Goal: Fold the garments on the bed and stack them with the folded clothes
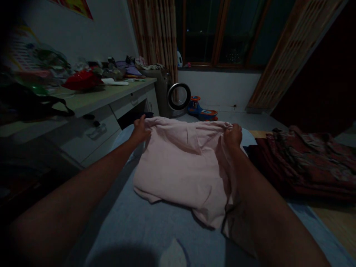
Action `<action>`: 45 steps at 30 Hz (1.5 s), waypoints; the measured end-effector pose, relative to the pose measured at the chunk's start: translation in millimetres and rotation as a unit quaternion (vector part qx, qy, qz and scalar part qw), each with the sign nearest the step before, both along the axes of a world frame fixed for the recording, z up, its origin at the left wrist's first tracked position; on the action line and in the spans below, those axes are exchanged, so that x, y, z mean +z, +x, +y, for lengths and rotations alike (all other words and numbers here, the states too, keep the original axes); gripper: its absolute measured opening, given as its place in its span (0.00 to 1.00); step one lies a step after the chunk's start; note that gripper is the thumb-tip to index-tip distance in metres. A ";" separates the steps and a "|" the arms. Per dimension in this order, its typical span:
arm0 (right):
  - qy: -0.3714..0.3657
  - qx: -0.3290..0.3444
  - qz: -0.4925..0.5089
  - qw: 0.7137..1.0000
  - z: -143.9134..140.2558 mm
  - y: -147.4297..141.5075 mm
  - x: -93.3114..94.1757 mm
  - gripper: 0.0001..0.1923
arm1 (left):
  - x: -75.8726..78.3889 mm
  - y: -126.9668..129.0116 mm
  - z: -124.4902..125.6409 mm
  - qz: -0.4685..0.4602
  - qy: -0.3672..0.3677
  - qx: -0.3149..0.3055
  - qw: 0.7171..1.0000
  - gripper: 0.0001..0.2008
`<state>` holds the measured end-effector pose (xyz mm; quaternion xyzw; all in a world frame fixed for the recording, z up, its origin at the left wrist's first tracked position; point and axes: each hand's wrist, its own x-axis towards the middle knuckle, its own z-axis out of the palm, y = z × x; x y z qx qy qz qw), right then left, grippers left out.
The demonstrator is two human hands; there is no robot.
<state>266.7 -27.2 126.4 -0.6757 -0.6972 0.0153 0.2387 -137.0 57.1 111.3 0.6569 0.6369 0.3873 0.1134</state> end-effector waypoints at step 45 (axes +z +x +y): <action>-0.146 0.104 -0.171 0.969 -263.0 -13.5 -61.2 0.22 | -54.9 12.8 -299.9 0.106 -0.052 -0.352 0.929 0.17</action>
